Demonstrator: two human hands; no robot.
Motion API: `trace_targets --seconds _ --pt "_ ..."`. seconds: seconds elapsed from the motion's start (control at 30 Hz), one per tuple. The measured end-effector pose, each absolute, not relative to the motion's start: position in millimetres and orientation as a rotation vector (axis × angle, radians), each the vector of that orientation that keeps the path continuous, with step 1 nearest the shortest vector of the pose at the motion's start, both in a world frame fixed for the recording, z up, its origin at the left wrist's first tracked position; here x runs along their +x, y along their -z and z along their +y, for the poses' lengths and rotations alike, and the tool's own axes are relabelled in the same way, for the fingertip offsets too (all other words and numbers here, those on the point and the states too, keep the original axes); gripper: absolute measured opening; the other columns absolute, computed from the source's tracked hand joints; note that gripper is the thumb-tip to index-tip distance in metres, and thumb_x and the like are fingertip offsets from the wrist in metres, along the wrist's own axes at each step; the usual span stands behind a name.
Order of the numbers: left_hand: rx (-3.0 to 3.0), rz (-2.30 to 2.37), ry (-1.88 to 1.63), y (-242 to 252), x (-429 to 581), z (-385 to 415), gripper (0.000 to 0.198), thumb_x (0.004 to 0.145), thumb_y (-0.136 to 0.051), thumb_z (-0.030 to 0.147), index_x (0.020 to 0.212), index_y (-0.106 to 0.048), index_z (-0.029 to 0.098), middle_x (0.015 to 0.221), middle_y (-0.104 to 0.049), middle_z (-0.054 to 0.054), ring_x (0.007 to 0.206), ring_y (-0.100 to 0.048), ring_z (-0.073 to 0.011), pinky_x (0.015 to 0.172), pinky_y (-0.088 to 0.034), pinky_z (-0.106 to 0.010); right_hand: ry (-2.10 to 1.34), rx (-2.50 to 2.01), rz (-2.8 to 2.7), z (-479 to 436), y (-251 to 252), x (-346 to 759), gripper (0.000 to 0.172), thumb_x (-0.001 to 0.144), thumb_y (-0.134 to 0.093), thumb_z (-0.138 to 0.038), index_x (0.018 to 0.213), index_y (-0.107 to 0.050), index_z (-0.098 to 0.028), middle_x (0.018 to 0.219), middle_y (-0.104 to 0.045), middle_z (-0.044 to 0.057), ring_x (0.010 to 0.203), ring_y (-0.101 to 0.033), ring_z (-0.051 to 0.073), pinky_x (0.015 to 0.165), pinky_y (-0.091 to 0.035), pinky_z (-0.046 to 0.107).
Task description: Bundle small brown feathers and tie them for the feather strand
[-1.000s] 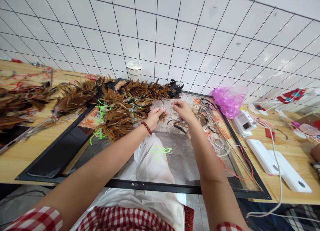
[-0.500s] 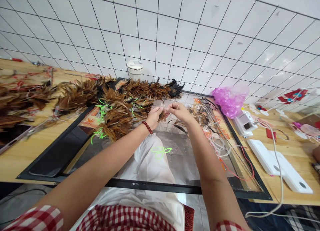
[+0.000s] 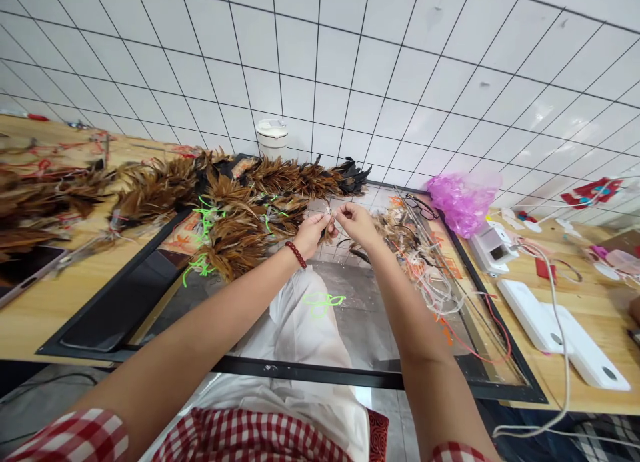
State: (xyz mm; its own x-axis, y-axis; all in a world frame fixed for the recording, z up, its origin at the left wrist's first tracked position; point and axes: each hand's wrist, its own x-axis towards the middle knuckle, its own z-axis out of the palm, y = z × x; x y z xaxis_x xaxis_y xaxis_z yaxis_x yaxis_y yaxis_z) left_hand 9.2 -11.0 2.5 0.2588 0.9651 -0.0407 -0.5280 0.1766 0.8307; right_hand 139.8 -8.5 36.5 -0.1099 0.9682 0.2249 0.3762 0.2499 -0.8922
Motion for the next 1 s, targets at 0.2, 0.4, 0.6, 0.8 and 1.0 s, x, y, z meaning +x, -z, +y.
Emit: trace_targets --seconds 0.2,0.4,0.6,0.8,1.0 --pt "0.790 0.640 -1.159 -4.4 8.2 -11.1 0.024 0.085 -0.059 0.027 0.067 -0.049 0.015 0.047 -0.041 0.006 0.046 -0.049 -0.0074 0.053 -0.042 -0.020 -1.022 -1.262 -1.498 -5.3 -37.6 149.4 0.039 0.062 -0.072 -0.044 0.089 -0.065 -0.016 0.080 -0.065 0.002 0.067 -0.052 0.011 0.064 -0.042 0.026" --pt "0.832 0.493 -1.027 -3.7 5.9 -13.6 0.024 0.081 -0.065 0.031 0.070 -0.050 0.015 0.048 -0.041 0.006 0.047 -0.052 -0.0094 0.052 -0.041 -0.021 -1.265 -1.085 -1.577 -11.4 -37.5 151.8 0.042 0.066 -0.074 -0.040 0.102 -0.068 -0.019 0.080 -0.066 -0.001 0.066 -0.053 0.009 0.063 -0.041 0.023" --pt "0.906 0.461 -0.951 -2.1 4.3 -15.1 0.024 0.080 -0.066 0.031 0.070 -0.052 0.014 0.049 -0.043 0.005 0.048 -0.054 -0.0090 0.054 -0.043 -0.020 -1.203 -1.117 -1.567 -11.9 -39.9 153.3 0.034 0.063 -0.076 -0.046 0.079 -0.067 -0.017 0.067 -0.063 -0.001 0.061 -0.053 0.010 0.061 -0.044 0.025" --pt "0.915 0.436 -0.954 -1.2 5.3 -14.8 0.027 0.082 -0.062 0.039 0.076 -0.056 0.013 0.059 -0.052 0.001 0.055 -0.058 -0.0117 0.055 -0.044 -0.023 -1.229 -1.137 -1.485 -17.2 -46.6 140.8 0.036 0.063 -0.073 -0.052 0.071 -0.060 -0.019 0.054 -0.058 -0.001 0.048 -0.053 0.014 0.048 -0.044 0.028" --pt "0.852 0.469 -0.979 -2.5 4.5 -13.5 0.025 0.083 -0.062 0.030 0.067 -0.051 0.015 0.047 -0.038 0.006 0.047 -0.051 -0.0093 0.057 -0.043 -0.023 -1.255 -1.109 -1.496 -14.9 -44.0 142.9 0.044 0.063 -0.074 -0.050 0.092 -0.066 -0.019 0.067 -0.061 -0.002 0.055 -0.051 0.009 0.055 -0.043 0.023"
